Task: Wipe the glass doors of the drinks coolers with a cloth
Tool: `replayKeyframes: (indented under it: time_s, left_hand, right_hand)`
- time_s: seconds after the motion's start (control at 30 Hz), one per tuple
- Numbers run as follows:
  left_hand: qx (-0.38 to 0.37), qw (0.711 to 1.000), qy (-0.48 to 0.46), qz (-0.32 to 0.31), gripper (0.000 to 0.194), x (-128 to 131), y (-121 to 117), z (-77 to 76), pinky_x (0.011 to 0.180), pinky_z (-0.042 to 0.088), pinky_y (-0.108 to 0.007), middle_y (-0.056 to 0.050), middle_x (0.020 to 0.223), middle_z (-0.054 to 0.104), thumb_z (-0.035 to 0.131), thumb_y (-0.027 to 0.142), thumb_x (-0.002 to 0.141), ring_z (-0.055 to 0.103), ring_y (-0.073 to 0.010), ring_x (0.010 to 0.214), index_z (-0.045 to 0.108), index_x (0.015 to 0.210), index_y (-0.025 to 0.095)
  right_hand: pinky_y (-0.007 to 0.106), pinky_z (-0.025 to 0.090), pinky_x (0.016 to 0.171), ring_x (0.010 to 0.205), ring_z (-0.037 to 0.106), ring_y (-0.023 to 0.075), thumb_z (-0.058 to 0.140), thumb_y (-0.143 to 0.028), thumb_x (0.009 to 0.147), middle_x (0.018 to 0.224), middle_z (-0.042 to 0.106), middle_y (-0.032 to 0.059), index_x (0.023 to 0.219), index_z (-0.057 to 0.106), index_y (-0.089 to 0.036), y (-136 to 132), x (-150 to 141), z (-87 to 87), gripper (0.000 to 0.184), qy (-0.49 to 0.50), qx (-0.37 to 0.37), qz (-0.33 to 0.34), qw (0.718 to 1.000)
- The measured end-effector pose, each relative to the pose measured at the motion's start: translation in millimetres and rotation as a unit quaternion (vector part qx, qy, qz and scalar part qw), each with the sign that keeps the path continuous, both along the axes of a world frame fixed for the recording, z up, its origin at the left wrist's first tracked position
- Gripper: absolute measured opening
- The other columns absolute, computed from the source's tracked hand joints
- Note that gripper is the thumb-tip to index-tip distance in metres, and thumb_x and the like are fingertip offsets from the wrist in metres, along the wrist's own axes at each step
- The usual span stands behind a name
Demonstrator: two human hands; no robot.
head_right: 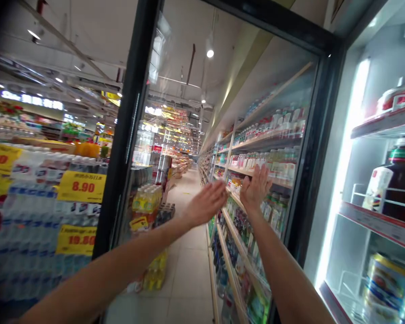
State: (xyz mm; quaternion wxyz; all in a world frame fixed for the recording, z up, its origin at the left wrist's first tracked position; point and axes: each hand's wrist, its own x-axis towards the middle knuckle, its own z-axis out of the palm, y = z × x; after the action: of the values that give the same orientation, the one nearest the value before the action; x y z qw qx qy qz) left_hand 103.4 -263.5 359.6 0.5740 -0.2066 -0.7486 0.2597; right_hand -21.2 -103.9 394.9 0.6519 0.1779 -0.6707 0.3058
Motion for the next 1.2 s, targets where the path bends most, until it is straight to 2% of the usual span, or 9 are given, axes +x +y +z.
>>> replayKeyframes:
  time_s: [0.1,0.33,0.57,0.63,0.8,0.87,1.03,1.1,1.2]
  left_hand:
    - [-0.070,0.997,-0.033,-0.008,0.036,-8,6,-34.6,0.109,0.023,-0.038,-0.006,0.143,0.032,0.043,0.027,0.087,0.022,-0.0218,0.134,0.047,0.122,0.020]
    - [0.275,0.943,0.183,0.040,0.037,20,-65,44.9,0.107,0.024,-0.048,-0.012,0.144,0.028,0.045,0.021,0.085,0.016,-0.0246,0.136,0.046,0.122,0.020]
    - [-0.054,0.998,-0.013,0.002,0.040,-14,-10,-42.6,0.110,0.023,-0.037,-0.002,0.142,0.034,0.044,0.023,0.086,0.017,-0.0208,0.136,0.043,0.126,0.022]
    - [-0.029,1.000,0.008,0.009,0.043,-9,-24,-33.6,0.110,0.021,-0.038,-0.002,0.143,0.032,0.043,0.020,0.086,0.015,-0.0195,0.136,0.039,0.129,0.023]
    - [0.261,0.952,0.154,0.045,0.041,2,-52,33.0,0.108,0.022,-0.045,-0.010,0.143,0.031,0.038,0.019,0.088,0.012,-0.0234,0.137,0.040,0.129,0.018]
    - [0.204,0.972,0.107,0.042,0.041,-8,-33,28.2,0.109,0.021,-0.044,-0.009,0.143,0.031,0.037,0.018,0.088,0.012,-0.0245,0.136,0.041,0.128,0.017]
    - [-0.065,0.996,-0.055,0.005,0.041,-31,17,-28.6,0.111,0.020,-0.039,-0.003,0.144,0.031,0.037,0.021,0.088,0.018,-0.0209,0.135,0.040,0.129,0.019]
    - [-0.040,0.999,-0.037,0.006,0.041,-22,0,-23.4,0.111,0.022,-0.039,-0.002,0.142,0.033,0.035,0.020,0.089,0.021,-0.0199,0.134,0.039,0.130,0.020]
    - [0.178,0.981,0.072,0.035,0.041,5,-52,16.9,0.110,0.022,-0.045,-0.006,0.142,0.033,0.032,0.020,0.091,0.020,-0.0225,0.135,0.036,0.131,0.017]
  right_hand:
    - [0.055,0.020,0.104,0.135,0.020,0.0257,0.031,-0.033,0.085,0.145,0.026,0.0130,0.138,0.025,-0.019,0,-1,0.2,0.055,0.005,-0.001,-0.006,1.000]
    - [0.053,0.019,0.105,0.136,0.018,0.0255,0.032,-0.034,0.085,0.146,0.026,0.0120,0.138,0.026,-0.017,-5,-1,1.1,0.056,-0.016,-0.001,-0.023,1.000]
    - [0.053,0.018,0.106,0.136,0.019,0.0253,0.033,-0.033,0.085,0.146,0.026,0.0117,0.138,0.026,-0.018,-7,-4,0.0,0.056,-0.005,0.002,-0.024,1.000]
    - [0.053,0.019,0.105,0.136,0.019,0.0253,0.032,-0.033,0.085,0.145,0.027,0.0118,0.138,0.026,-0.018,-7,-4,-0.5,0.055,-0.004,0.004,-0.021,1.000]
    - [0.054,0.018,0.105,0.136,0.017,0.0262,0.033,-0.031,0.084,0.146,0.025,0.0124,0.139,0.024,-0.018,-7,-4,-1.2,0.057,-0.009,0.007,-0.016,1.000]
    - [0.055,0.018,0.105,0.136,0.017,0.0264,0.032,-0.030,0.084,0.146,0.025,0.0125,0.139,0.024,-0.019,-7,-5,-1.4,0.057,-0.005,0.005,-0.015,1.000]
    - [0.053,0.018,0.105,0.135,0.019,0.0261,0.033,-0.030,0.084,0.145,0.027,0.0125,0.138,0.027,-0.017,-7,-6,-1.6,0.056,-0.001,0.005,-0.014,1.000]
    - [0.053,0.018,0.105,0.135,0.019,0.0258,0.033,-0.030,0.083,0.145,0.027,0.0121,0.138,0.027,-0.018,-6,-7,-1.7,0.056,0.001,0.004,-0.013,1.000]
    - [0.053,0.018,0.106,0.135,0.019,0.0253,0.034,-0.030,0.083,0.145,0.027,0.0119,0.137,0.028,-0.018,-7,-7,-1.6,0.056,-0.001,0.002,-0.014,1.000]
